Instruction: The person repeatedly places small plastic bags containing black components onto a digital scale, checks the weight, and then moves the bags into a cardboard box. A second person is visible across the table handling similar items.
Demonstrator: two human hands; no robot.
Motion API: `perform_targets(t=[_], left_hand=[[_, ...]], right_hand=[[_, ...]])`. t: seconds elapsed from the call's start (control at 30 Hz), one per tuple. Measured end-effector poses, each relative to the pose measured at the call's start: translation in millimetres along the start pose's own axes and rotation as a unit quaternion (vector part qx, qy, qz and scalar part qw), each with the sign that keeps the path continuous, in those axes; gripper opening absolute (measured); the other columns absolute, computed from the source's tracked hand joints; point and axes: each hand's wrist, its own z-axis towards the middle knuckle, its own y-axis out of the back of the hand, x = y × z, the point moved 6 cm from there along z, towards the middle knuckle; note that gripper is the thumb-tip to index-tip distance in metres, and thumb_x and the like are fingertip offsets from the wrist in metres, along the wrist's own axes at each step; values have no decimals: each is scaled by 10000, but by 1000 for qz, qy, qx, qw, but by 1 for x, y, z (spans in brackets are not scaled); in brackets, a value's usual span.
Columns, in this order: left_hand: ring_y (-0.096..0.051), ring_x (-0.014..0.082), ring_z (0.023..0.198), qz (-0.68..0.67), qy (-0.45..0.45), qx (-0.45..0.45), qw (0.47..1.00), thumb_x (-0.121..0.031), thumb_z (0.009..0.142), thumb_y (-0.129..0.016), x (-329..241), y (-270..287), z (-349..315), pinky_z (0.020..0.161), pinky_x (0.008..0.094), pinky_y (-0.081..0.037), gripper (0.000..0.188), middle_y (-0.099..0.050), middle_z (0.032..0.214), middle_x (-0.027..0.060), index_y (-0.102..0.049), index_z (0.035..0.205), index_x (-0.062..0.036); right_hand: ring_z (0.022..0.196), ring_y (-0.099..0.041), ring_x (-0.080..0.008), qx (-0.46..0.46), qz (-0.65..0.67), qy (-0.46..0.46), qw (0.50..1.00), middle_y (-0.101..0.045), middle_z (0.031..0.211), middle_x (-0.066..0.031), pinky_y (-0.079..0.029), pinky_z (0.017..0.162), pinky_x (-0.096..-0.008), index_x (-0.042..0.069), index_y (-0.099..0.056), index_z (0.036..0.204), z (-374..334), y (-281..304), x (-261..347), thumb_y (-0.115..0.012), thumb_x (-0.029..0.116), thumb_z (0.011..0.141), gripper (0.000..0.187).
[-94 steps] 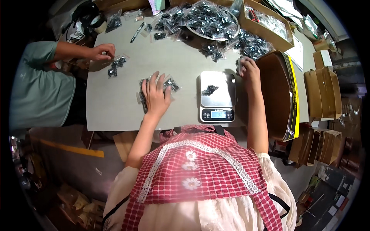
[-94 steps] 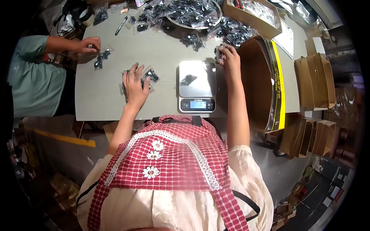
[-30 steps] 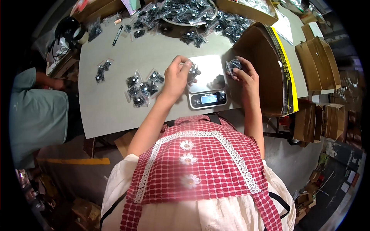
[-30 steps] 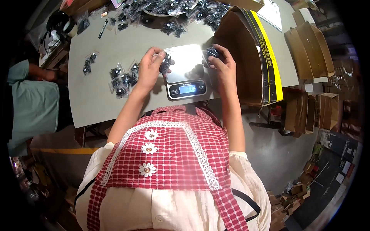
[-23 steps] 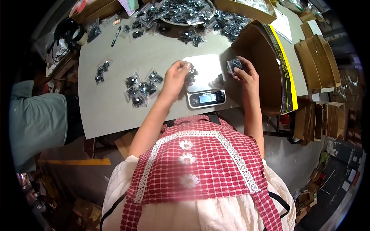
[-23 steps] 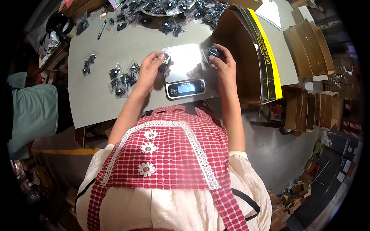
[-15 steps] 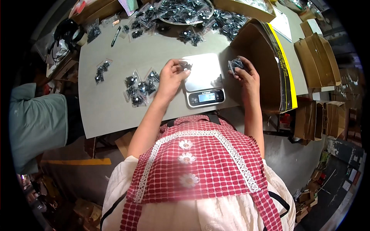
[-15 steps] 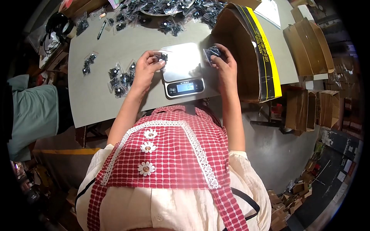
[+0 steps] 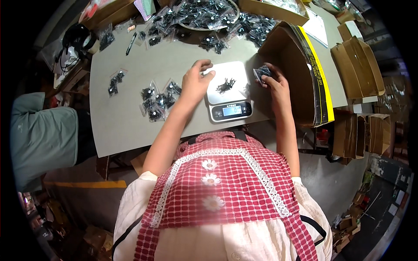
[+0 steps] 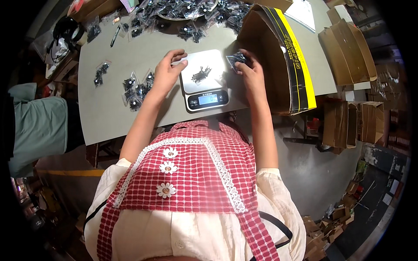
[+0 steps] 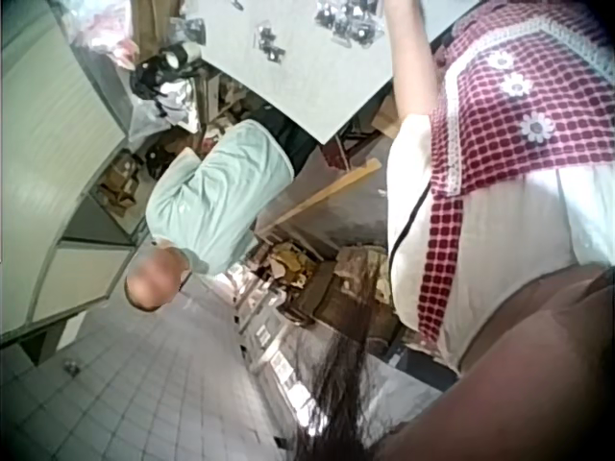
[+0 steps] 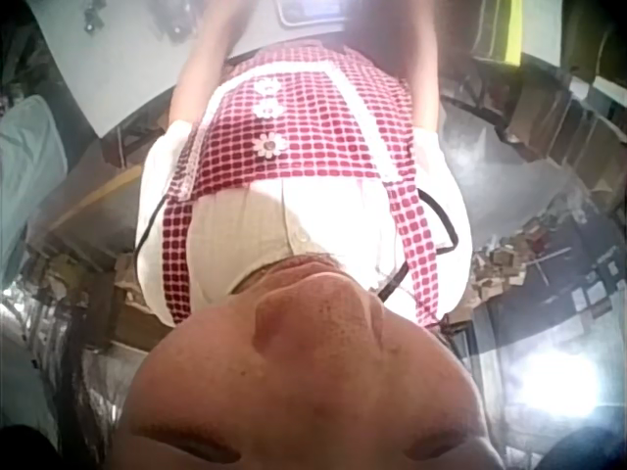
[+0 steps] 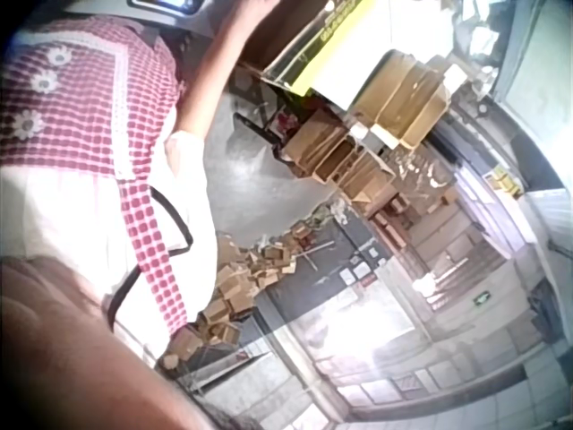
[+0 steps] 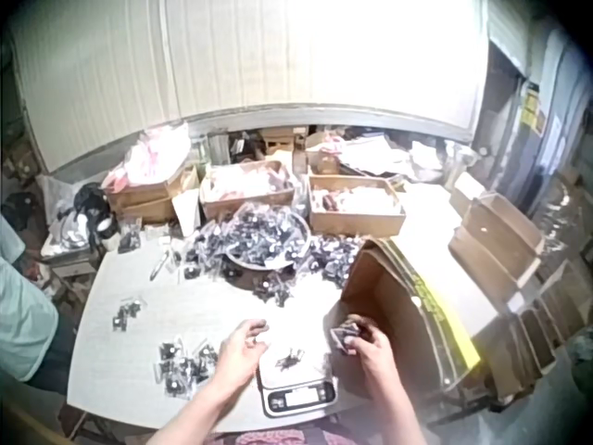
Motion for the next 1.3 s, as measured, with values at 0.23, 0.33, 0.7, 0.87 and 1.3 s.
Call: perform_targets(t=[0.23,0.33,0.7,0.87,1.3], left_hand=[[-677,306,863,88,-54,-19,994,-189,873,-694,3,4,0,832,400,-541,384,-717,1071,226,-671,1199,13],[-650,314,855,86,-32,-9,996,-194,873,-686,2,0,-2,824,413,-528,373,-713,993,224,-680,1193,-3],[-683,348,1098,141,-8,22,990,-203,912,-685,6,-4,-5,930,410,-528,357,-718,1157,204,-666,1220,-24],[-672,364,1047,151,-44,18,987,-210,903,-692,9,-10,-6,914,429,-523,362,-720,1121,194,-669,1217,-33],[-435,386,1180,293,-88,0,952,-227,790,-802,-4,-39,-23,1055,460,-388,356,-560,1236,185,-698,1065,-26]], right_hand=[[872,-669,-168,1,-16,-6,1000,-651,1057,-85,-507,779,-253,9,-589,1340,3,5,-3,-618,37,886,456],[871,-668,-168,2,-26,-3,1000,-652,1063,-87,-511,777,-255,13,-590,1342,6,6,-3,-619,33,886,458],[888,-644,-143,7,-15,6,1000,-660,1060,-72,-504,777,-249,19,-603,1333,8,3,4,-626,25,882,451],[771,-558,-91,9,-5,13,1000,-637,954,-23,-474,735,-235,24,-602,1315,8,1,6,-655,26,868,450],[854,-599,-111,21,-21,26,999,-646,1030,-42,-478,770,-237,-1,-601,1327,12,-2,0,-644,6,878,451]])
